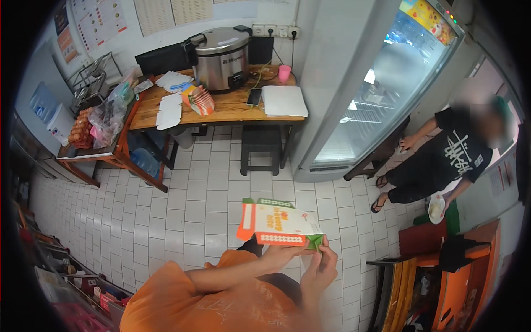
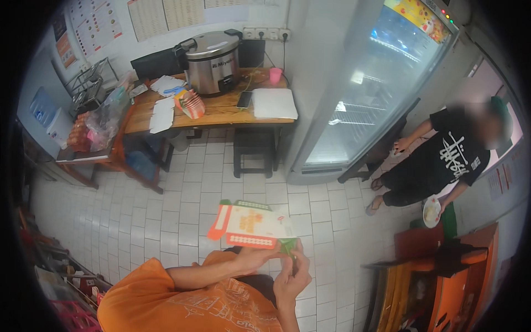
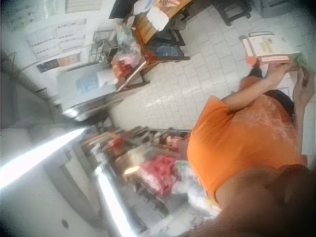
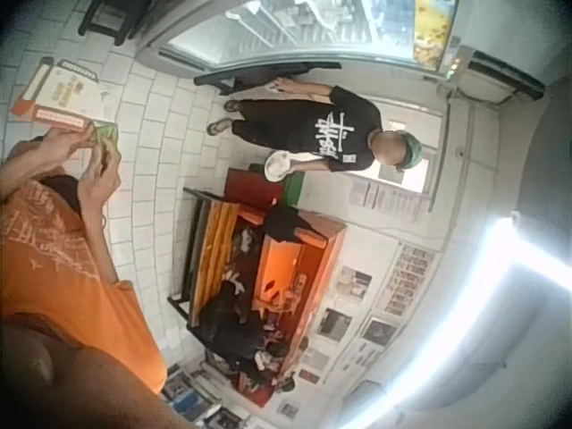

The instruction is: Assembling paper food boxes in a commercial kitchen prep area.

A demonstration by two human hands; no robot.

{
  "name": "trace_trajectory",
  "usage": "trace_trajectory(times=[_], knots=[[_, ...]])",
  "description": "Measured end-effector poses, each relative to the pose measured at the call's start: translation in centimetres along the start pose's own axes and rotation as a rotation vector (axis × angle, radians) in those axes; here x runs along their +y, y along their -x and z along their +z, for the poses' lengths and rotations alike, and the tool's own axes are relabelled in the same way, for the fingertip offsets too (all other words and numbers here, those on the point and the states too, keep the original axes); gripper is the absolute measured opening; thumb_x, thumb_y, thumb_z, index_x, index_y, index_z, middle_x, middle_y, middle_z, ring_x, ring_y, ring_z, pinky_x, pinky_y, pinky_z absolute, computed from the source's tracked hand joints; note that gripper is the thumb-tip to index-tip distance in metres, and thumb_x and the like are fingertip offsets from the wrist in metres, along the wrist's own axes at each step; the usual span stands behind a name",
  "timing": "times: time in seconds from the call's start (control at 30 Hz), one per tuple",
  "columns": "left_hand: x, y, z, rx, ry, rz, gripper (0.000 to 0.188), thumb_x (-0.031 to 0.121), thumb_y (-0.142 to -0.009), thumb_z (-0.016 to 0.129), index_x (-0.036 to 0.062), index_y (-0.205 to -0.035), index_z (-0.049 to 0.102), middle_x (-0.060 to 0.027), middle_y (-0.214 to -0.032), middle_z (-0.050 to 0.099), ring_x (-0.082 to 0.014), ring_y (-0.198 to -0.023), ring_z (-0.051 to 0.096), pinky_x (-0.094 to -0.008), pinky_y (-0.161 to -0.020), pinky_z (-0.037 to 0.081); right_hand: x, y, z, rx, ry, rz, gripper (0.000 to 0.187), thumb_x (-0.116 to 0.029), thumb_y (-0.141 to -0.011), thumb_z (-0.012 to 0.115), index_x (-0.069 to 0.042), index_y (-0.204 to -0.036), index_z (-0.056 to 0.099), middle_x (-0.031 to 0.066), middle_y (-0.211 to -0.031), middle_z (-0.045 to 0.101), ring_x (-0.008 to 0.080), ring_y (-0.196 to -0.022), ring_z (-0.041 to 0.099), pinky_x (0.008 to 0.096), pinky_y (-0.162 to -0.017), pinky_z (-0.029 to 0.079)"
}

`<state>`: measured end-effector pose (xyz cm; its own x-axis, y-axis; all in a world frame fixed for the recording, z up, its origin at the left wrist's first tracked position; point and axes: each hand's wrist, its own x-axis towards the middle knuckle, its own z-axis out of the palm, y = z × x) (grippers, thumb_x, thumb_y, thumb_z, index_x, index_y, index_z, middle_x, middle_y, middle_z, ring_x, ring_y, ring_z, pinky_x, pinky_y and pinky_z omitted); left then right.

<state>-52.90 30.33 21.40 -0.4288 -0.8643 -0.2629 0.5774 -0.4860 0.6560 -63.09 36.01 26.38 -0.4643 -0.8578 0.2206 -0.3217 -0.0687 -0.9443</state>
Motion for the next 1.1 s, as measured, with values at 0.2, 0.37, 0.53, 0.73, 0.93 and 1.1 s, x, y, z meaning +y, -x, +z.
trace_trajectory(times=[0.2,0.37,0.53,0.73,0.93,1.1], knots=[[0.7,0.1,-6.8,0.036,-0.109,0.071,0.025,0.005,-0.098,0.055,0.0022,-0.123,0.053,-0.0099,-0.12,0.057,-0.0241,-0.108,0.061,-0.0422,-0.096,0.054,-0.2,-0.2,4.0,-0.109,0.129,-0.069,0.018,-0.006,-0.091,0.061,0.0,-0.108,0.061,0.0219,-0.125,0.062,0.0285,-0.106,0.067,0.0336,-0.083,0.054],[4.7,-6.1,-10.0,-0.173,-0.371,0.009,0.036,0.005,-0.097,0.056,0.0022,-0.131,0.045,-0.0119,-0.121,0.056,-0.0253,-0.108,0.061,-0.0431,-0.093,0.056,-1.4,-3.4,6.8,-0.011,0.043,0.027,0.018,-0.007,-0.092,0.061,0.002,-0.107,0.062,0.0169,-0.123,0.063,0.0221,-0.093,0.068,0.0287,-0.079,0.052],[10.0,-10.7,-12.4,-0.4,-0.57,0.125,0.043,0.003,-0.093,0.061,0.0004,-0.133,0.043,-0.0128,-0.124,0.055,-0.0245,-0.108,0.061,-0.0421,-0.091,0.058,-2.7,-4.2,10.8,0.099,0.116,0.041,0.018,-0.008,-0.091,0.065,0.003,-0.105,0.066,0.0169,-0.124,0.063,0.0199,-0.097,0.068,0.0288,-0.084,0.052],[12.3,-12.2,-13.1,-0.447,-0.433,-0.029,0.035,0.001,-0.085,0.07,-0.0024,-0.117,0.057,-0.0092,-0.114,0.063,-0.0173,-0.103,0.06,-0.031,-0.087,0.05,-4.1,-3.3,15.6,0.352,-0.168,0.207,0.018,-0.01,-0.091,0.067,0.001,-0.105,0.069,0.0175,-0.126,0.062,0.0205,-0.11,0.063,0.0299,-0.094,0.052],[14.1,-11.4,-14.1,-0.647,-0.936,0.366,0.04,0.009,-0.089,0.069,-0.0052,-0.124,0.054,-0.0142,-0.118,0.061,-0.023,-0.106,0.061,-0.0352,-0.089,0.053,-5.1,-3.1,18.2,0.414,0.119,0.184,0.022,-0.011,-0.087,0.071,0.002,-0.104,0.067,0.0166,-0.124,0.063,0.0181,-0.1,0.067,0.0303,-0.087,0.055],[15.3,-10.5,-12.7,-0.623,-0.505,0.016,0.043,0.01,-0.092,0.064,-0.0022,-0.13,0.049,-0.0124,-0.123,0.057,-0.0219,-0.11,0.058,-0.0331,-0.089,0.052,-3.7,-3.0,19.5,0.571,0.065,0.242,0.033,-0.015,-0.084,0.076,0.002,-0.103,0.056,0.0123,-0.113,0.066,0.0232,-0.102,0.067,0.0329,-0.087,0.054]])
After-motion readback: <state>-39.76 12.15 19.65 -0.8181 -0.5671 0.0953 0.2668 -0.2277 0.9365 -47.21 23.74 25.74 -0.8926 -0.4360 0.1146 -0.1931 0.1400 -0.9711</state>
